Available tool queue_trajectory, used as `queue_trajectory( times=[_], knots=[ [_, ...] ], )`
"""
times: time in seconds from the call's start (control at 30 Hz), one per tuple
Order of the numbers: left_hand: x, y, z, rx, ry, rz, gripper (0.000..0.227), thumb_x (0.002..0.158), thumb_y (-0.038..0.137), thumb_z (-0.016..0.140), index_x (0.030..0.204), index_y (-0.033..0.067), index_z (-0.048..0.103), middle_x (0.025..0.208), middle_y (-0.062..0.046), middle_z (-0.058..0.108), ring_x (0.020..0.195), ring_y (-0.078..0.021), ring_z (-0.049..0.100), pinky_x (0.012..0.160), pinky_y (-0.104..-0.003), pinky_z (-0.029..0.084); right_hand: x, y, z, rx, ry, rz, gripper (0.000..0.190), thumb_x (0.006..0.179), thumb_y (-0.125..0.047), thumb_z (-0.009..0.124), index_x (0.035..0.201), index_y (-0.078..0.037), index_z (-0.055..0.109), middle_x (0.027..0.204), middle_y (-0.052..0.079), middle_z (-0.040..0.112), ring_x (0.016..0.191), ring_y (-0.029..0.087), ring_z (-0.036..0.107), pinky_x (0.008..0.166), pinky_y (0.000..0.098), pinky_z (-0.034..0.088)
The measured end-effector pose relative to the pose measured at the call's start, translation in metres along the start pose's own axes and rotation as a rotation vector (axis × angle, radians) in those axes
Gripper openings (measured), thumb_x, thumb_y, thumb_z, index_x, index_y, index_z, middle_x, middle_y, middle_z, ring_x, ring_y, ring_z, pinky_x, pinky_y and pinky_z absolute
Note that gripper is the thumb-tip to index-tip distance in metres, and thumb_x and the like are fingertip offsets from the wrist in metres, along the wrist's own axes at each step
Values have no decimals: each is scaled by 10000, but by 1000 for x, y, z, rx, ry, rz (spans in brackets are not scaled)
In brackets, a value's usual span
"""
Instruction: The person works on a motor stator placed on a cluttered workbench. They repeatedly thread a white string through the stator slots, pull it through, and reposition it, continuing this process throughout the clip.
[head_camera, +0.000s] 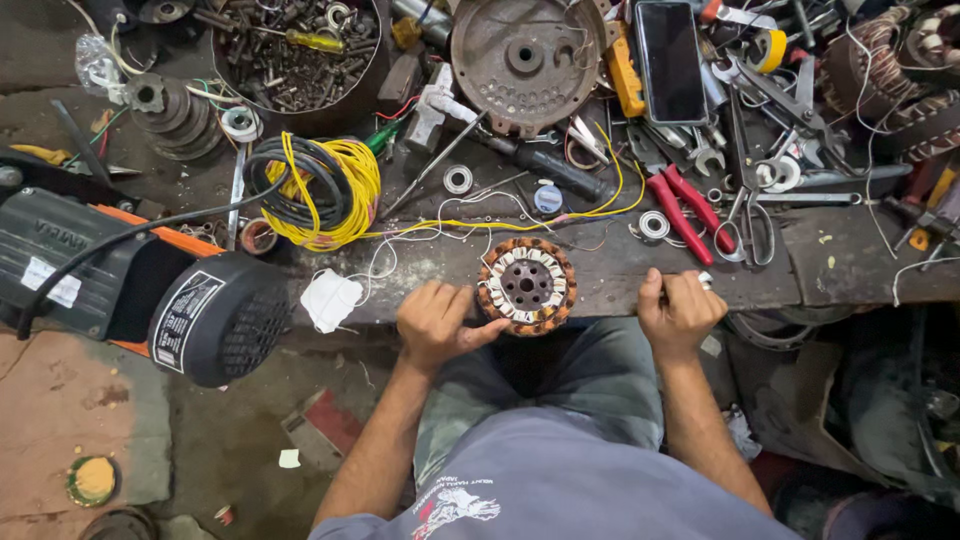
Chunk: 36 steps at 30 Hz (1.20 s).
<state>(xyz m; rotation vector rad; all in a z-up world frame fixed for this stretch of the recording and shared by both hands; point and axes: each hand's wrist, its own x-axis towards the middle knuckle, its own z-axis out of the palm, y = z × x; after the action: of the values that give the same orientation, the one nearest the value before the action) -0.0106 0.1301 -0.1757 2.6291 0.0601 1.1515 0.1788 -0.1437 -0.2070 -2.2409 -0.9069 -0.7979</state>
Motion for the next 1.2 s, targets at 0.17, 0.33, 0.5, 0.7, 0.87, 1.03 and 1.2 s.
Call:
queue_trajectory(
  times=[0.17,0.33,0.5,0.7,0.87,1.03,1.2],
  knots=[
    [1,0,0,2,7,-3,578,804,574,823,840,15,682,699,-67,553,614,-247,541,527,-376,419,2,-3,-1,2,-8,17,301,967,-136,719,730,-69,546,671,75,486,563,289,511,553,438,366],
    [-1,0,1,9,11,12,619,774,610,820,823,11,672,683,-69,541,604,-250,531,523,-379,408,0,-1,-1,-9,-15,14,320,978,-139,718,724,-65,537,670,80,478,565,293,506,556,440,364],
    [0,1,-1,5,14,8,596,785,596,827,811,21,671,669,-61,526,597,-245,523,517,-376,401,1,-1,1,7,10,2,313,970,-131,721,726,-60,538,668,87,474,560,289,500,553,438,361],
    [1,5,-5,21,43,6,578,771,584,832,811,34,659,692,-70,530,622,-258,530,539,-385,415,6,-6,0,55,42,13,347,962,-123,731,694,-72,517,640,82,462,542,288,487,542,430,361],
    [4,4,-2,-12,42,11,559,761,576,844,810,52,655,693,-65,526,637,-260,536,551,-392,423,10,-4,-1,15,52,-11,362,940,-137,748,678,-68,507,636,96,476,536,307,487,539,444,360],
    [0,6,-5,-2,41,-7,557,724,557,870,790,50,650,689,-73,526,635,-273,534,543,-399,421,9,-10,-5,44,38,-14,357,962,-135,743,699,-63,513,661,101,489,562,316,503,557,448,371],
    [0,6,-6,-24,57,13,551,734,543,871,833,44,658,733,-71,554,665,-268,547,569,-391,442,10,-10,-4,56,47,-11,344,957,-139,748,703,-61,530,657,100,492,552,312,506,550,448,378]
  ],
)
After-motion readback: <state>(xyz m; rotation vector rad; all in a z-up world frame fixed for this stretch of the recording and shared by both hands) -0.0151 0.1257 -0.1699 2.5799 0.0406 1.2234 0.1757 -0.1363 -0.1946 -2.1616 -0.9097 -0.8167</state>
